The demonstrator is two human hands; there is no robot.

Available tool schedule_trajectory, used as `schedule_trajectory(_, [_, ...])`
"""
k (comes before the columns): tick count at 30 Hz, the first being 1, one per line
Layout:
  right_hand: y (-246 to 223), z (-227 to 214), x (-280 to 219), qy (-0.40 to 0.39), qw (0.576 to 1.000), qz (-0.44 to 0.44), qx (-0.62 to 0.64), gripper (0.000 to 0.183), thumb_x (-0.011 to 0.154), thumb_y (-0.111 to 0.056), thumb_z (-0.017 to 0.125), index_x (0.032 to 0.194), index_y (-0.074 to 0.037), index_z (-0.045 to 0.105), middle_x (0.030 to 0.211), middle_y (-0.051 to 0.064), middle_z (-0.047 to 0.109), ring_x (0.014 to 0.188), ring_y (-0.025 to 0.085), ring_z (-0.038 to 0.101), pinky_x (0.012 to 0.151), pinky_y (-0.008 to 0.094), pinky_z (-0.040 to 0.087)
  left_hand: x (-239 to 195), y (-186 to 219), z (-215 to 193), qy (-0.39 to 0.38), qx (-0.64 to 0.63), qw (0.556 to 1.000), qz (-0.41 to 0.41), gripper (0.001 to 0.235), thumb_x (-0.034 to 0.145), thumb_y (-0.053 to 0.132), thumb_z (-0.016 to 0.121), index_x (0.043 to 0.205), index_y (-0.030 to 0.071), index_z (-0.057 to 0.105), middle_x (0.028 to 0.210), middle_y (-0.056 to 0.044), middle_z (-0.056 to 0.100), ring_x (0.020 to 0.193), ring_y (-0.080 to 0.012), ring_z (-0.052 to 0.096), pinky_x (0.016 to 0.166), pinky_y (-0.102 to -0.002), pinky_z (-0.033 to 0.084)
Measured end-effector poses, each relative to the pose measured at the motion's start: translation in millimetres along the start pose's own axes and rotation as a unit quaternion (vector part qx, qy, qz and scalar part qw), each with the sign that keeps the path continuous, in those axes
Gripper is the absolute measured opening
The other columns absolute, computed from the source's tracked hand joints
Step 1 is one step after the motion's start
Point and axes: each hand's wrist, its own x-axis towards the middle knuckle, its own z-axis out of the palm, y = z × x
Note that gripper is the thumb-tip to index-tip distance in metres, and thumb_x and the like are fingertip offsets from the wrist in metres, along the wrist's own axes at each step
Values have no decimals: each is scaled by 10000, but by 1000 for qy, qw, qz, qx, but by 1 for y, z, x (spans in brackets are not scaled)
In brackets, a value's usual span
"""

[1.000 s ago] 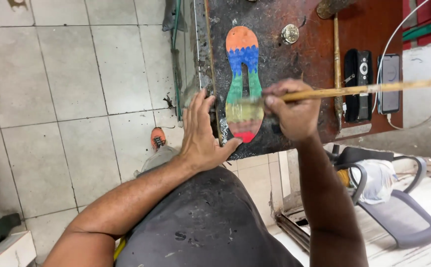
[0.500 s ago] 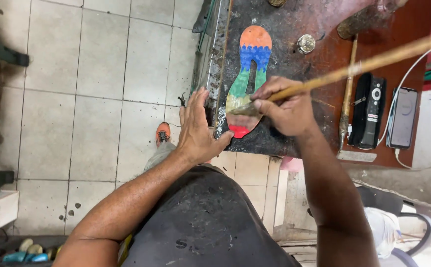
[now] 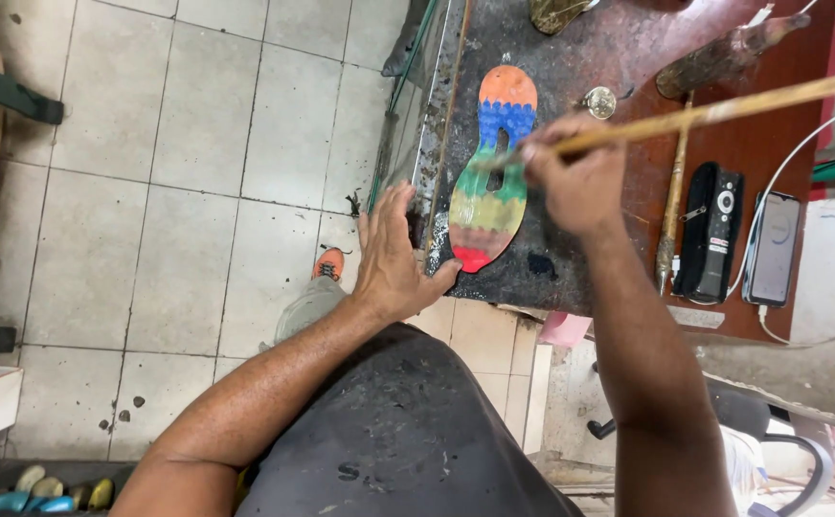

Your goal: Applying dye or adhesive to a colorful shoe sole using a small brush at a workbench

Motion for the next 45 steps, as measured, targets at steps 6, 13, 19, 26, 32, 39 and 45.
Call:
schedule_trajectory(6, [2,-9,-29,-29,997,48,49,275,810,61,846,884,21,584,840,257,697,567,246,672,466,340,566,4,1,-5,-3,-2,1000,1,1031,761,246,855,1531,-29,228,1559,-332,260,1470,-546,244,1121,-822,51])
schedule_trajectory(13, [-13,9,-23,-5,995,-18,-101,288,870,-98,886,852,11,620,852,256,659,727,329,683,582,369,555,8,-3,-5,-15,7,1000,7,1041,739,243,866,1527,-22,240,1564,-329,248,1470,-550,239,1112,-824,65])
schedule_trajectory(19, [4,-5,-27,4,998,16,68,242,906,60,778,901,26,539,871,265,670,688,271,686,533,325,581,8,-6,-3,-15,-4,1000,17,1028,741,241,858,1526,-18,247,1566,-338,241,1476,-563,231,1117,-818,55])
schedule_trajectory(26, [-37,5,-42,-103,993,-19,50,187,811,34,829,792,9,645,810,222,691,746,331,738,617,360,571,7,-9,-12,-12,-37,998,52,941,818,328,824,1508,-19,287,1570,-329,270,1488,-543,241,1141,-804,16])
schedule_trajectory(32, [-27,6,-85,-119,988,-83,55,154,859,8,753,739,-51,676,797,207,708,727,318,757,552,323,584,7,-11,-19,7,-55,995,83,796,803,183,724,1468,-12,332,1538,-295,347,1482,-523,283,1163,-797,41])
schedule_trajectory(39, [-54,9,-80,-111,987,-103,60,131,853,33,730,812,-62,651,854,207,729,611,216,690,491,273,521,6,-19,-20,25,-38,996,82,684,799,88,663,1429,27,404,1479,-230,438,1454,-500,355,1147,-800,100])
schedule_trajectory(45, [-33,4,-83,-110,981,-154,36,142,906,29,676,824,-75,627,893,190,712,667,229,697,517,247,517,4,-13,-20,5,-32,996,77,636,828,89,658,1414,26,421,1456,-210,459,1443,-481,367,1155,-786,100])
